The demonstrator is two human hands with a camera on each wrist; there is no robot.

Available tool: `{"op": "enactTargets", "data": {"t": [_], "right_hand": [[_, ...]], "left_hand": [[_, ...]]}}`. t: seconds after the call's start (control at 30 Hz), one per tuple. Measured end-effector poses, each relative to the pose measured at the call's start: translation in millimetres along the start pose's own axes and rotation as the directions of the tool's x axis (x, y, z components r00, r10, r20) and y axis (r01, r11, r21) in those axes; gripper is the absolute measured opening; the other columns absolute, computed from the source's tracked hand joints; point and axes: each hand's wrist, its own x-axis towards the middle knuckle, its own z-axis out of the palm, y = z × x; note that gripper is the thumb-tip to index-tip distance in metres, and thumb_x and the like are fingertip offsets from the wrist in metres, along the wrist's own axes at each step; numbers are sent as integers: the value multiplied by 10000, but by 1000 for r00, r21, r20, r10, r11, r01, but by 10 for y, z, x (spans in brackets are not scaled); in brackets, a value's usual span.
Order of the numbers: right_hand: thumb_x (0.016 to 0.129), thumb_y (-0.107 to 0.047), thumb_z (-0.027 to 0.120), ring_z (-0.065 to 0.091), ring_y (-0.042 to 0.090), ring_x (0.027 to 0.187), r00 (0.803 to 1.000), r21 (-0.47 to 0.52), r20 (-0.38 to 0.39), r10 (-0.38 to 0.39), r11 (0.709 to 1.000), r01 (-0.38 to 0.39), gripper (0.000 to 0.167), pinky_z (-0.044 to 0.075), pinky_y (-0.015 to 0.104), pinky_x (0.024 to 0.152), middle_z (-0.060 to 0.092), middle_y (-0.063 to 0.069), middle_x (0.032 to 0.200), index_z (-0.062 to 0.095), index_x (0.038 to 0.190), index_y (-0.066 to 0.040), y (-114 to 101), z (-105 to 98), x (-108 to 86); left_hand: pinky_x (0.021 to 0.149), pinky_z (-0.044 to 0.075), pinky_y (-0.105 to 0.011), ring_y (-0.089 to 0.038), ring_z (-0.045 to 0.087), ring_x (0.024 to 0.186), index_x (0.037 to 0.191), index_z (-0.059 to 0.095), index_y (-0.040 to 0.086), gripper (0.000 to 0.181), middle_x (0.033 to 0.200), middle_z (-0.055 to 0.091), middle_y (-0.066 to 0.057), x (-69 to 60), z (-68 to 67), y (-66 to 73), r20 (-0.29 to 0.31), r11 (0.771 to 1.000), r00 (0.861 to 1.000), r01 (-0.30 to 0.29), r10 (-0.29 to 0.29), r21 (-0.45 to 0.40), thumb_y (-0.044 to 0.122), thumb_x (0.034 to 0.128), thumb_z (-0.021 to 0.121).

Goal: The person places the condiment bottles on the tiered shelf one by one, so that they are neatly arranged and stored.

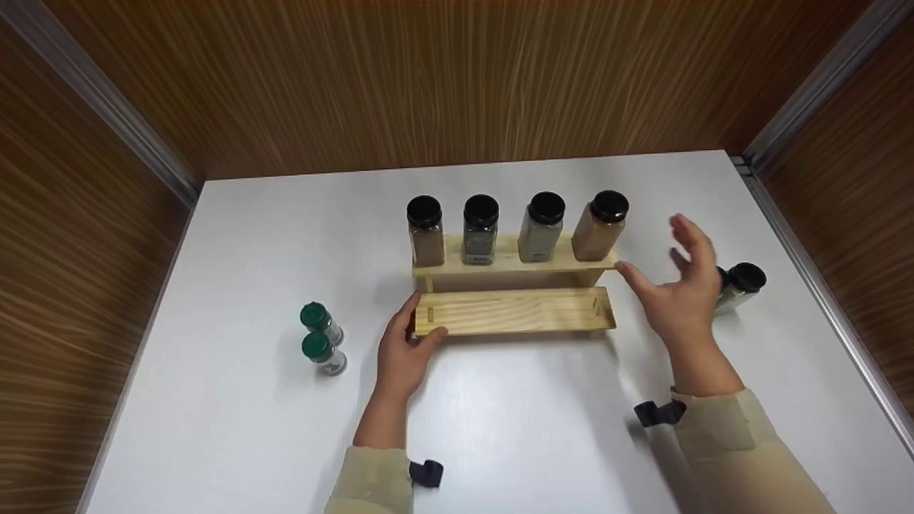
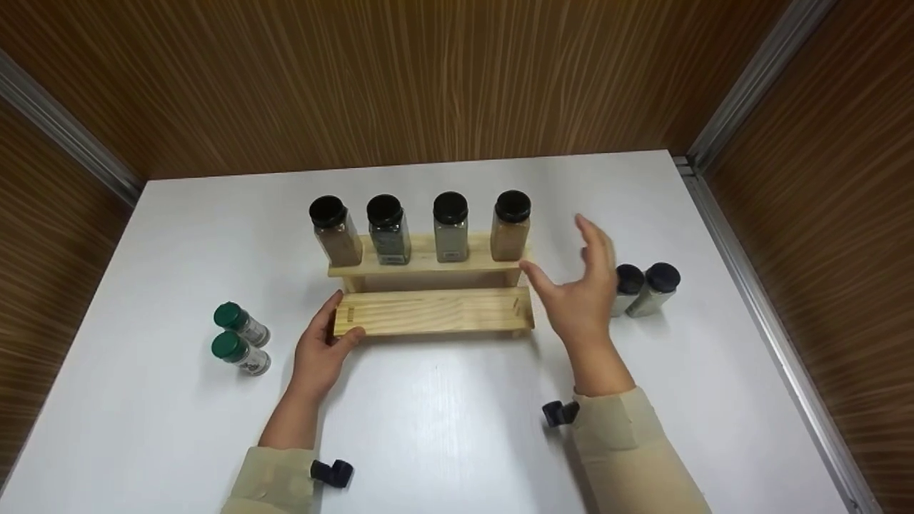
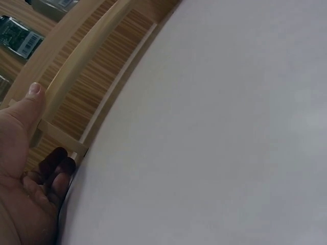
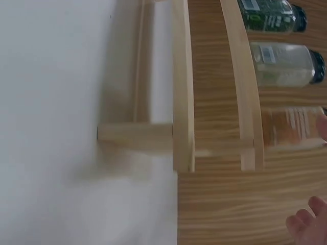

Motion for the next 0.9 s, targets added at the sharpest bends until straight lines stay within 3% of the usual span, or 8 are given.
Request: {"op": "enactTargets", "data": {"t": [0.17, 0.27, 0.37, 0.5, 0.63, 0.77, 0.9], "right_hand": [[701, 153, 881, 452, 225, 1397, 993, 28, -122, 3, 1000, 0, 871, 344, 324, 1187, 526, 160, 1501, 506, 1484, 74, 79, -274, 15], [773, 113, 814, 430, 226, 1401, 980, 60, -195, 49, 997, -38, 768, 295, 325, 1210, 520, 133, 1509, 526, 1482, 46, 198, -464, 54], [855, 47, 745, 391, 206, 1431, 969, 97, -219, 117, 990, -97, 712, 249, 300, 1217, 482, 102, 1555, 503, 1523, -7, 359, -654, 80], [854, 68, 771, 273, 206, 1518, 964, 138, -139, 227, 968, -208, 886, 172, 274, 1244, 333, 86, 1675, 360, 1626, -70, 603, -853, 68], [772, 161, 831, 197, 186, 1557, 940, 175, -40, 340, 928, -328, 1137, 135, 302, 1272, 228, 59, 1723, 232, 1686, -153, 793, -962, 40], [755, 227, 811, 228, 179, 1562, 909, 183, 43, 416, 891, -416, 1223, 173, 304, 1269, 222, 79, 1718, 175, 1703, -213, 919, -1018, 22], [779, 233, 791, 302, 185, 1545, 890, 86, 104, 444, 887, -453, 1241, 209, 284, 1256, 281, 97, 1694, 116, 1713, -228, 1007, -1042, 10]], "left_hand": [[1084, 452, -432, -294, 558, 1290, 1600, 471, 77, 770, 1529, 532, -183, -7, -1, -16, 1, 1000, 1000, 4, -4, 17, 161, 932, 845], [1078, 454, -440, -297, 559, 1281, 1601, 471, 80, 770, 1521, 537, -185, -7, 0, -32, 0, 1000, 1000, 5, -5, 24, 165, 933, 845], [1079, 454, -441, -300, 559, 1285, 1599, 470, 72, 770, 1525, 535, -189, 1, -1, -37, -2, 1000, 1000, 4, -4, 21, 151, 931, 844], [1111, 436, -452, -311, 541, 1331, 1598, 473, 72, 770, 1555, 514, -193, 14, -15, -38, -8, 1000, 1000, 7, -7, 17, 141, 928, 846], [1125, 428, -462, -319, 527, 1355, 1603, 468, 84, 774, 1566, 503, -194, 23, -24, -42, -6, 1000, 1000, 17, -17, 22, 157, 931, 845], [1131, 424, -466, -324, 518, 1370, 1603, 468, 81, 776, 1568, 501, -196, 24, -30, -47, -5, 1000, 1000, 15, -15, 25, 163, 931, 846], [1143, 417, -469, -334, 508, 1388, 1600, 468, 69, 774, 1568, 499, -204, 25, -40, -46, -4, 1000, 1000, 6, -6, 23, 157, 930, 844]]}}
